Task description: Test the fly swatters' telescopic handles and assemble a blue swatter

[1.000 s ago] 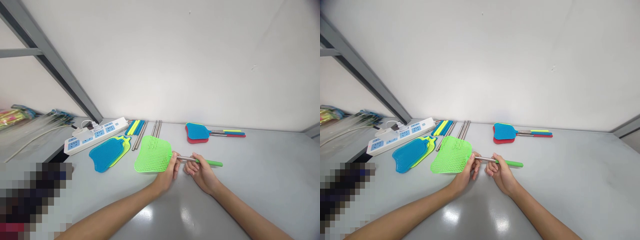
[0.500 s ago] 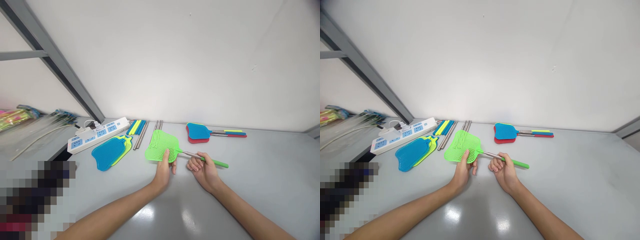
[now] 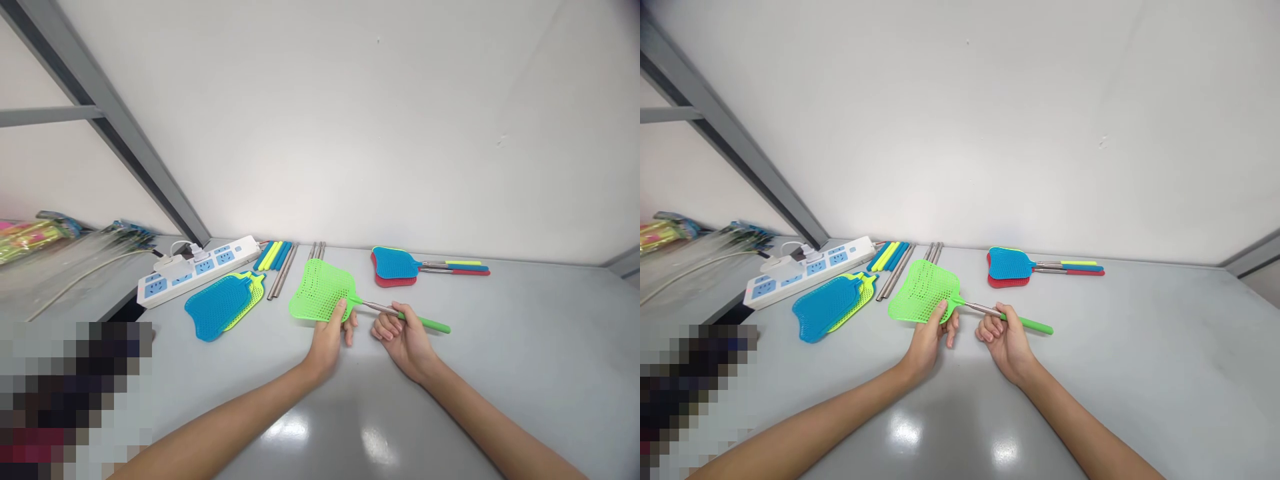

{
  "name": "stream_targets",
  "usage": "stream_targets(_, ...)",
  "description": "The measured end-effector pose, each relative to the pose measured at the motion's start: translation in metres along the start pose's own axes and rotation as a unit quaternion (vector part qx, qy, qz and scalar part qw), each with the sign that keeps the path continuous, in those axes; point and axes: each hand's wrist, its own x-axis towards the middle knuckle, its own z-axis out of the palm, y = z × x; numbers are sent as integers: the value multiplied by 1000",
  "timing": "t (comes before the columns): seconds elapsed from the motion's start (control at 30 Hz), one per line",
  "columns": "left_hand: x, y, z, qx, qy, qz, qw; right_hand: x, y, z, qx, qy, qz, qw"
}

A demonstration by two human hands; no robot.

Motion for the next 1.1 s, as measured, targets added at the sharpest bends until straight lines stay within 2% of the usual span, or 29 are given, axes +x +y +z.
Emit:
stream_targets(0.4,3,-2,1,-7,22,-33,999,3,0,-5,25,-23,8,999)
stream_targets(0.7,3,-2,-3,99,-18,14,995,9,-5,-10,52,-26,6,998)
stream_targets(0.97,2,-2,-5,124,-46,13,991,12,-6,-13,62,-23,2,998)
stream_targets(1.1,3,-4,-4,102,-50,16,993,12,-5,-12,42,-9,-11,999)
